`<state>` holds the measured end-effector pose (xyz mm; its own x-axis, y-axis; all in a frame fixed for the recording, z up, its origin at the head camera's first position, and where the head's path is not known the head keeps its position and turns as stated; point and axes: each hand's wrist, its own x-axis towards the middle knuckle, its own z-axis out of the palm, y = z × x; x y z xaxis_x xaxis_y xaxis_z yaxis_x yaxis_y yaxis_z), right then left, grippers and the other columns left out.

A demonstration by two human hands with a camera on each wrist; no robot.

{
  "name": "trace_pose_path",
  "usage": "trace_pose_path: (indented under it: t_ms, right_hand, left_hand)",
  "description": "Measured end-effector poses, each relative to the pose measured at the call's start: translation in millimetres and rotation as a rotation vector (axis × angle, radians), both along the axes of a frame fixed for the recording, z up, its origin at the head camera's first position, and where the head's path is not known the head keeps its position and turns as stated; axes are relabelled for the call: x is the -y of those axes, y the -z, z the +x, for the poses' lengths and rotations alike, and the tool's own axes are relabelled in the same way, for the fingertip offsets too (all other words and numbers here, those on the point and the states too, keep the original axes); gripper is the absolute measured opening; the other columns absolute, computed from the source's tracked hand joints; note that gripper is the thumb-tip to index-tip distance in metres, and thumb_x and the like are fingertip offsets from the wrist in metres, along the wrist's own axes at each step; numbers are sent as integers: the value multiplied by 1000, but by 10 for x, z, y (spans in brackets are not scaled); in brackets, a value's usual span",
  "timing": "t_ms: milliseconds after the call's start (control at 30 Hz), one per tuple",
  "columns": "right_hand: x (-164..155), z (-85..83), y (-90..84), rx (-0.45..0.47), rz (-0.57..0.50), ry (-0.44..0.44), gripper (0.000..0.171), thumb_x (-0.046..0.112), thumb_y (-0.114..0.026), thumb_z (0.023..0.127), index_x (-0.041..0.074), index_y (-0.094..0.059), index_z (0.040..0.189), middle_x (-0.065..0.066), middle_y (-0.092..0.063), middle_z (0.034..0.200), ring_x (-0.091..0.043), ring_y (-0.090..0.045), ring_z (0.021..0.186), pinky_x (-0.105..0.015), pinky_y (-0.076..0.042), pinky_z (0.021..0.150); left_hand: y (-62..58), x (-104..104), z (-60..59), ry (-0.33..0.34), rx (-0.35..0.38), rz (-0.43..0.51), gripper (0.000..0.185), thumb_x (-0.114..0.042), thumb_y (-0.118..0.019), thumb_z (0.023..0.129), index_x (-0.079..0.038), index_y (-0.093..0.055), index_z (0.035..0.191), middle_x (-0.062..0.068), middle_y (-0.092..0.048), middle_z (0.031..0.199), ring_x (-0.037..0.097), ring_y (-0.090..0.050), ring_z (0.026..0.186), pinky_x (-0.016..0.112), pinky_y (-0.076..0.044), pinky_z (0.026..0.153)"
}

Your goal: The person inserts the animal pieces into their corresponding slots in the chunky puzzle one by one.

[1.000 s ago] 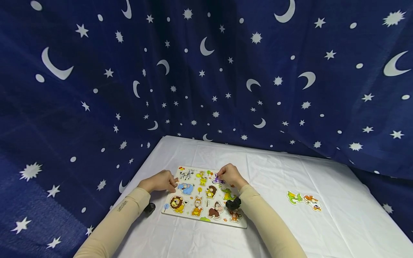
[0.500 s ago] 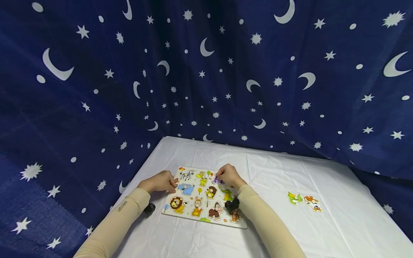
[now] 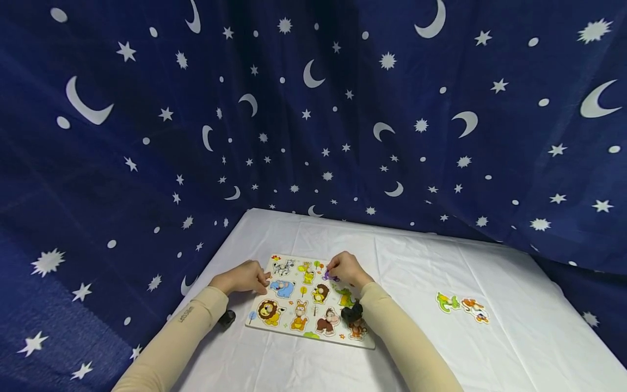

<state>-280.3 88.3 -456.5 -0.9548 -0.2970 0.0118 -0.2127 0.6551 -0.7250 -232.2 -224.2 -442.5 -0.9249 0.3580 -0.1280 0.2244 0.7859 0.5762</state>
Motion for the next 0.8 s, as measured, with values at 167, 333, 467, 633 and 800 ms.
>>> trace_pose_path:
  t_ms: [167, 333, 467, 633, 800]
  right_hand:
    - [-32, 64, 28, -15, -13, -13, 12, -2, -73, 85, 0, -77, 96, -9, -76, 87, -12, -66, 72, -27, -54, 65]
    - [-90, 124, 0, -52, 0, 25, 16, 2, -74, 85, -1, -76, 101, -11, -75, 91, -16, -67, 79, -33, -57, 71]
    - [-183, 132, -68, -80, 32, 43, 21, 5, -75, 85, -2, -75, 105, -12, -74, 96, -20, -67, 85, -37, -57, 75]
    - [-356, 137, -162, -86, 47, 63, 23, 5, -74, 85, -3, -73, 107, -15, -73, 97, -24, -67, 87, -39, -57, 76]
    - [-568, 114, -188, -88, 80, 128, 23, 7, -74, 85, -4, -73, 106, -15, -73, 96, -23, -66, 87, -38, -55, 77]
  left_hand:
    - [46, -20, 5, 8, -4, -13, 9, -6, -86, 72, -8, -80, 79, 3, -74, 93, 15, -64, 90, 30, -51, 83]
    - [69, -36, 1, 16, 2, -3, 8, -6, -86, 73, -8, -80, 79, 13, -76, 107, 28, -68, 109, 41, -51, 98]
    - [75, -39, -17, 30, -5, -10, 9, -6, -86, 74, -8, -80, 80, 13, -76, 108, 29, -67, 111, 43, -50, 100]
    - [51, -8, -38, 39, -14, -24, 9, -8, -86, 74, -7, -80, 81, 10, -76, 101, 21, -66, 99, 41, -51, 95]
    - [17, 5, -55, 41, -11, -43, 9, -9, -85, 75, -7, -80, 83, 5, -74, 94, 15, -61, 88, 37, -50, 89]
